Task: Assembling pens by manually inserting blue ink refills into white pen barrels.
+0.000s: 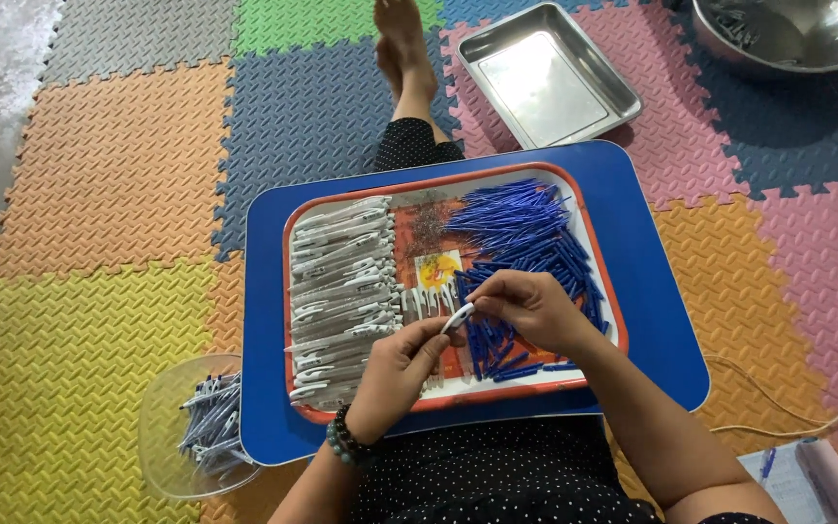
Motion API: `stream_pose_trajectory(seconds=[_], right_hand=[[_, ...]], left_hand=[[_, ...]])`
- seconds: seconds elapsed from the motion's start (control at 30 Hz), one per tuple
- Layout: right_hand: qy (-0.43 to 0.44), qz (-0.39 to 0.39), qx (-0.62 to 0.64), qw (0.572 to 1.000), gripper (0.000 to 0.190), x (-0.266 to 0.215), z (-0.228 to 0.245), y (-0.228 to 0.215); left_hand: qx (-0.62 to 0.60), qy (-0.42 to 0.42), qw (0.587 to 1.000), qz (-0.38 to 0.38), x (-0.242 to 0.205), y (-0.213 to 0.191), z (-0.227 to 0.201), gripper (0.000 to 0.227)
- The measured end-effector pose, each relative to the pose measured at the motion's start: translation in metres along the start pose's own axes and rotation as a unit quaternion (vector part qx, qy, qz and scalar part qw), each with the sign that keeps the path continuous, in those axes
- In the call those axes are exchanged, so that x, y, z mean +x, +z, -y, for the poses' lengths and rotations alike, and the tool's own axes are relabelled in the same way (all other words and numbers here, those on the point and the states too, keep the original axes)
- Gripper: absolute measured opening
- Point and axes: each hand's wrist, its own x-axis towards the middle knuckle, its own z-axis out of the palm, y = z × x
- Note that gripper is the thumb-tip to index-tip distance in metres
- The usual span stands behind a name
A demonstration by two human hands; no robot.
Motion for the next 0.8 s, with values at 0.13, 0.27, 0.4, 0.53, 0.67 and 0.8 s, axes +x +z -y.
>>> stream_pose_trajectory(seconds=[0.13, 0.27, 0.4, 0.53, 0.67, 0.8], right_hand=[[-0.015, -0.014, -0.058, 0.998, 0.007, 0.002, 0.011, 0.005], [0.008, -0.013, -0.042, 0.999, 0.01, 0.005, 0.012, 0.007], [-0.003, 0.01, -0.031, 0.999, 0.016, 0.007, 0.012, 0.006], [0.004, 0.018, -0.051, 0.999, 0.019, 0.009, 0.016, 0.007], [0.002, 0.018, -0.077, 0.997, 0.02, 0.012, 0.015, 0.004], [0.036, 0.009, -0.038, 0.999, 0.02, 0.015, 0.018, 0.004]], left_hand=[[-0.042, -0.031, 0.998, 0.021, -0.002, -0.008, 0.0, 0.032], [-0.104, -0.102, 0.981, 0.127, -0.004, -0.021, -0.003, 0.046], [-0.19, -0.113, 0.971, 0.091, -0.006, -0.02, 0.017, 0.037], [-0.203, -0.125, 0.968, 0.073, -0.006, -0.014, 0.031, 0.04], [-0.215, -0.138, 0.965, 0.061, -0.004, -0.012, 0.036, 0.04], [-0.231, -0.14, 0.96, 0.077, 0.001, -0.013, 0.044, 0.042]])
